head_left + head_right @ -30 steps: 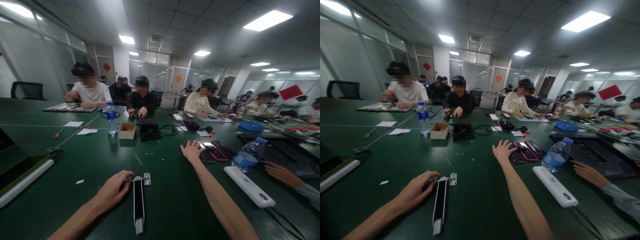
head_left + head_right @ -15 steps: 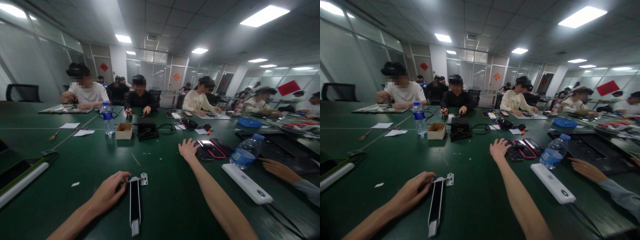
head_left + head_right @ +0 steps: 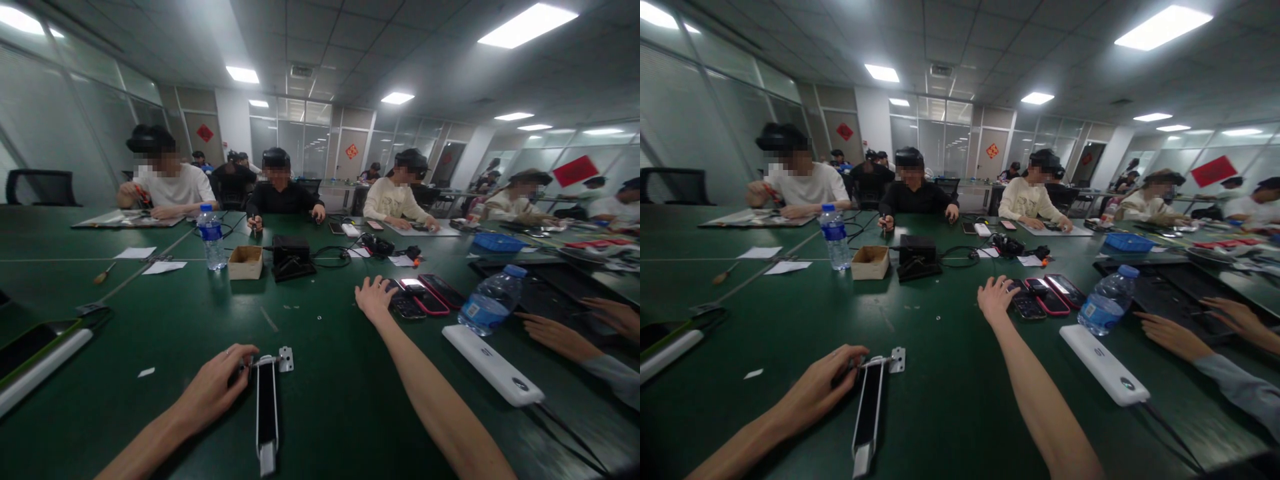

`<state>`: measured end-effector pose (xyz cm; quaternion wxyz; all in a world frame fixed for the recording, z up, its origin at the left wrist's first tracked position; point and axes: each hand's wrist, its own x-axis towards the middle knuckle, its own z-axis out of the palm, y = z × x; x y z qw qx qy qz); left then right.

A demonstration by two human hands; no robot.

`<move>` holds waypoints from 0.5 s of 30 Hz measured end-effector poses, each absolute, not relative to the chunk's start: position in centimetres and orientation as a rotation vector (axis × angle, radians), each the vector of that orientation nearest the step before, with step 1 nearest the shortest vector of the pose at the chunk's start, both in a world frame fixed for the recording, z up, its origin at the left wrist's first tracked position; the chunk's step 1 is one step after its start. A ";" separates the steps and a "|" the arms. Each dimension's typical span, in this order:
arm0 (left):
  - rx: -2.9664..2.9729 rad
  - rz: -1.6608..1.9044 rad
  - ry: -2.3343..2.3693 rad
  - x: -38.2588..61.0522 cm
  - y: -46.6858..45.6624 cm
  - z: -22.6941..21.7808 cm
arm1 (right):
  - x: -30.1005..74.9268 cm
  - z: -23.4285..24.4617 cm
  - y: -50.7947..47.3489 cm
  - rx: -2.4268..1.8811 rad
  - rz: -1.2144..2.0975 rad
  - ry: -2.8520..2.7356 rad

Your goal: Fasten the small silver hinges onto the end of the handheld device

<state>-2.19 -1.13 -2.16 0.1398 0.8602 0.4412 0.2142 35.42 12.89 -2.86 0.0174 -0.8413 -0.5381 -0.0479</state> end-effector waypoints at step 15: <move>2.451 0.611 1.289 -2.0 -1.2 -2.1 | 33.3 -1.7 11.2 -2.377 -0.382 -1.757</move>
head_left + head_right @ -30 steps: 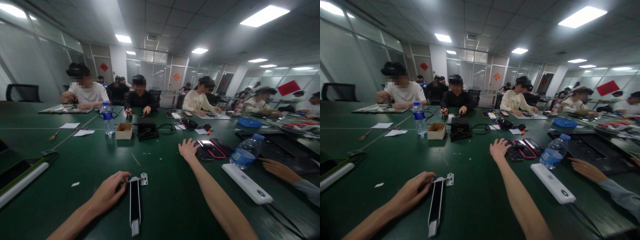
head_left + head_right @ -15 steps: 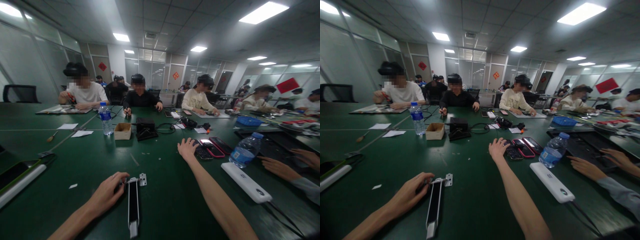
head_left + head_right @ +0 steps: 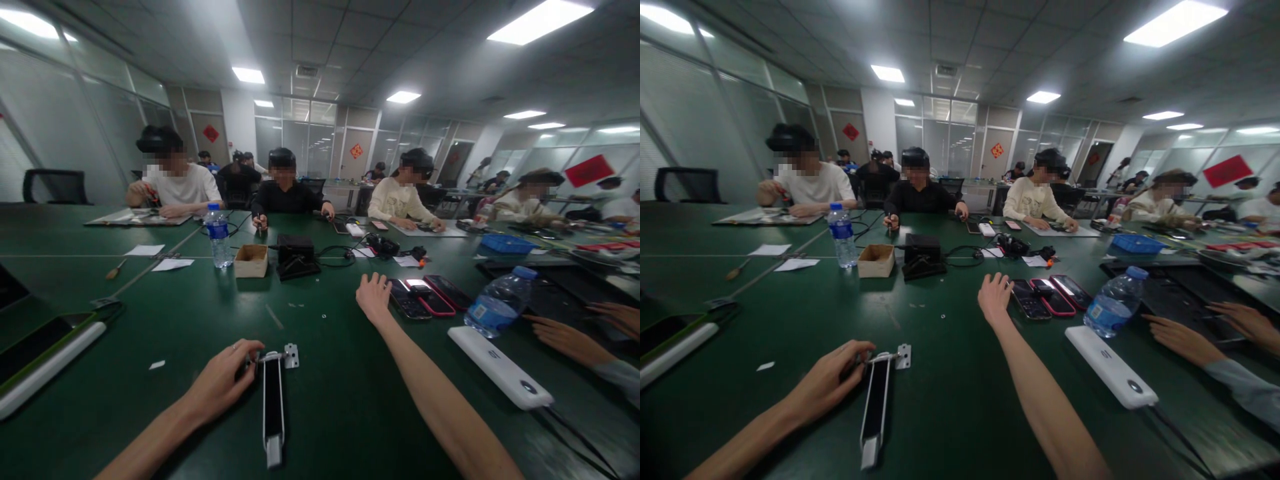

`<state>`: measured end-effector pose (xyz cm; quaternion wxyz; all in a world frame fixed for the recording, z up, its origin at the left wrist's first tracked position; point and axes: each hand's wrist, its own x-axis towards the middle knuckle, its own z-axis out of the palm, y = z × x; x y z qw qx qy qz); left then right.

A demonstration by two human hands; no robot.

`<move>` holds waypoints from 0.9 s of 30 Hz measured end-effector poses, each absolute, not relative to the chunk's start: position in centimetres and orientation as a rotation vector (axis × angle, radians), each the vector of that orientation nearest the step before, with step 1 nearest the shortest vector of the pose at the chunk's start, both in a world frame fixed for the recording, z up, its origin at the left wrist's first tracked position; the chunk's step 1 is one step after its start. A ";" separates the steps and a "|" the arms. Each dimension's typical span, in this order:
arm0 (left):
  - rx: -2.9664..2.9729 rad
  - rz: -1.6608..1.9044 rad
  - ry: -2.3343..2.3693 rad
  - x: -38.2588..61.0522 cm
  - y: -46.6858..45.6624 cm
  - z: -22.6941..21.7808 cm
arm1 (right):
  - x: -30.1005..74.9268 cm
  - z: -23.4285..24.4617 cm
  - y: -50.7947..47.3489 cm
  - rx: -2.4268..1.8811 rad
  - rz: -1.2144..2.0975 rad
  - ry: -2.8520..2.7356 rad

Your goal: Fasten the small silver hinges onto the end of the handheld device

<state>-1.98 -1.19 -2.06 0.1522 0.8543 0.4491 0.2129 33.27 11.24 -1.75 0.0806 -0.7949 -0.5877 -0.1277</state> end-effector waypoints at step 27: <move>2.460 0.538 1.471 -1.2 -2.2 -1.1 | 22.3 3.0 3.3 -1.197 0.963 -2.707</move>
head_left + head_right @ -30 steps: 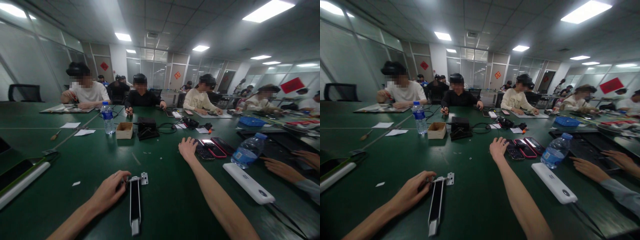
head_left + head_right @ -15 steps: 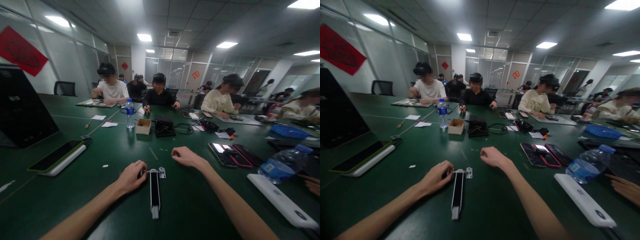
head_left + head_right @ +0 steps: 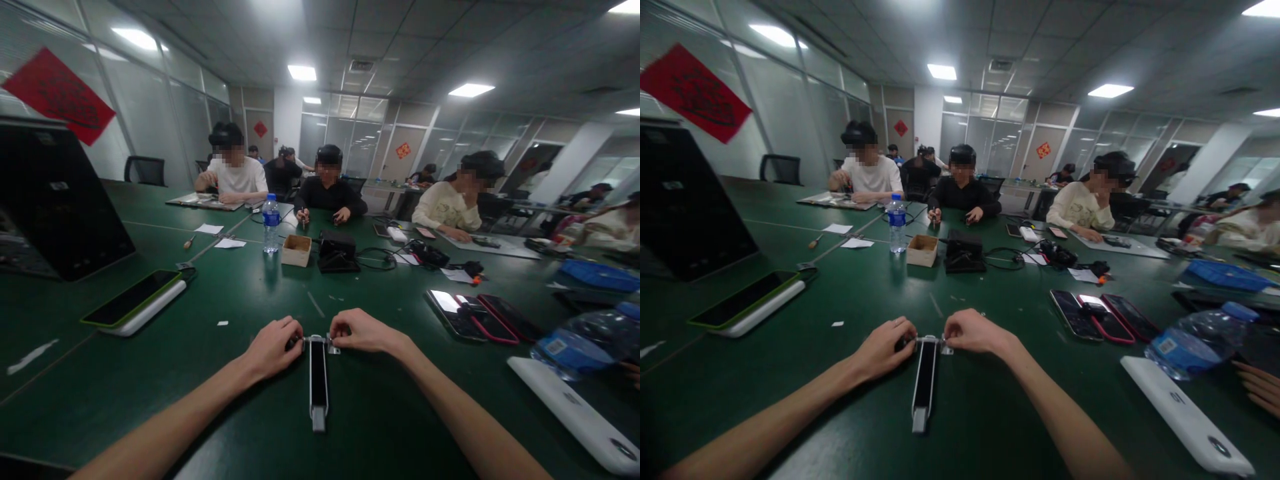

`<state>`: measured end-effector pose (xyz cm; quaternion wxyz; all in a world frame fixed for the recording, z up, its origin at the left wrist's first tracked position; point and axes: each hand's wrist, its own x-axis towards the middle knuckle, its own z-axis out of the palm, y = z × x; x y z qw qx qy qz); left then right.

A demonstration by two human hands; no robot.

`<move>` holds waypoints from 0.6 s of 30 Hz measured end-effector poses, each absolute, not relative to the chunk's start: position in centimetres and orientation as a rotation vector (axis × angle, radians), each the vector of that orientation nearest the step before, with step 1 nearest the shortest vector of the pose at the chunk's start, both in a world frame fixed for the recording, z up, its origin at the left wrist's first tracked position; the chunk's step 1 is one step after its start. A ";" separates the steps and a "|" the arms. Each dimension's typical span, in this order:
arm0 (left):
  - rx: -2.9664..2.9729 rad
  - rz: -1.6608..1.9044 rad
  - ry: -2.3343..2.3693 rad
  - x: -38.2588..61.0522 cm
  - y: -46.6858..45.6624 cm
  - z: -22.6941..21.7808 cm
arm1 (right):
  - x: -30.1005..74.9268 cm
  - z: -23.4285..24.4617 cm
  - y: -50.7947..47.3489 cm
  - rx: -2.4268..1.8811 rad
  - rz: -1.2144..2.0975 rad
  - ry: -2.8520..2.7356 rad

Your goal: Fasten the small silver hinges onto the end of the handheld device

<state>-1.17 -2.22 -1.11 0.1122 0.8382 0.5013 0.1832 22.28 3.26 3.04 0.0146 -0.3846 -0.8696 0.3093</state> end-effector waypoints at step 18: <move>2.468 0.546 1.384 -1.2 -2.2 -0.9 | 26.3 3.2 6.6 -1.451 0.793 -2.611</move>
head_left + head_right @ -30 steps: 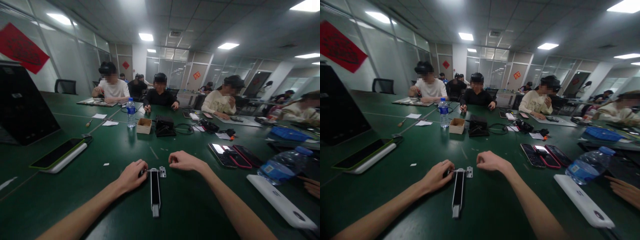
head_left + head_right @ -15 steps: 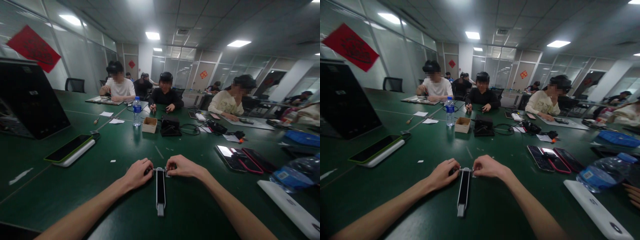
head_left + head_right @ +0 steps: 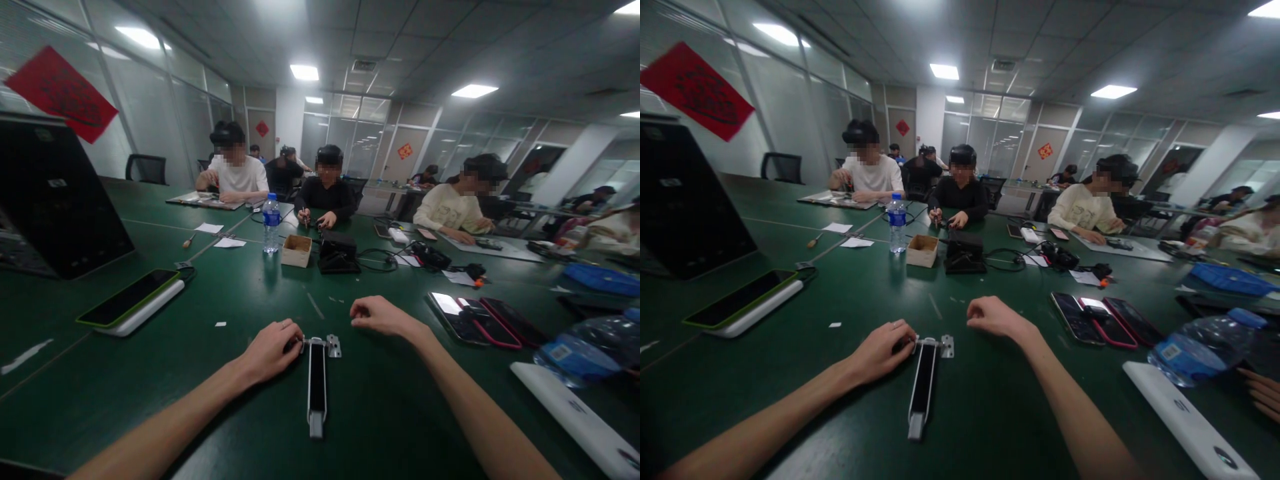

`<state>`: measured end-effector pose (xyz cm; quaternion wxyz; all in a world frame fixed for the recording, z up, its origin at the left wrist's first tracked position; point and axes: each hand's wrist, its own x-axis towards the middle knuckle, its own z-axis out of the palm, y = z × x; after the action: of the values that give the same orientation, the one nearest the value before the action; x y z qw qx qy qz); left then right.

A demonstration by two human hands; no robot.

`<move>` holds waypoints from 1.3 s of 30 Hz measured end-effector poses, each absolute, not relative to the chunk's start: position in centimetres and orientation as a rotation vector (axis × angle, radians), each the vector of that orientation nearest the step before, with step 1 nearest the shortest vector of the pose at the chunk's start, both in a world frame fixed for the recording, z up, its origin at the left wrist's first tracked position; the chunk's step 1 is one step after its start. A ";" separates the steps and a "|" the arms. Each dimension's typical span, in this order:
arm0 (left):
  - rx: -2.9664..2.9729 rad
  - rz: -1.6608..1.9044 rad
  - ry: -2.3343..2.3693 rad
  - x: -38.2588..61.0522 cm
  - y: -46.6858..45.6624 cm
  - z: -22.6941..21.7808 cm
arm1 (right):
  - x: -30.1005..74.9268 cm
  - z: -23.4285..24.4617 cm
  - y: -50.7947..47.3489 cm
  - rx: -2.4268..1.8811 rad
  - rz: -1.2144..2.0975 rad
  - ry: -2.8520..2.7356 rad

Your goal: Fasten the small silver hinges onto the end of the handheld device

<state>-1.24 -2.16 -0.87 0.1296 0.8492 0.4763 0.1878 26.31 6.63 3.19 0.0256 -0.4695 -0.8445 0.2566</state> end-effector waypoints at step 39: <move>2.520 0.592 1.382 -1.3 -1.9 -1.5 | 22.6 -0.3 0.0 -1.137 0.747 -2.299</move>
<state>-1.27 -1.94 -1.50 0.1034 0.8541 0.4685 0.2008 22.61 0.01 -0.29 0.2331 -0.4139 -0.8369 0.2720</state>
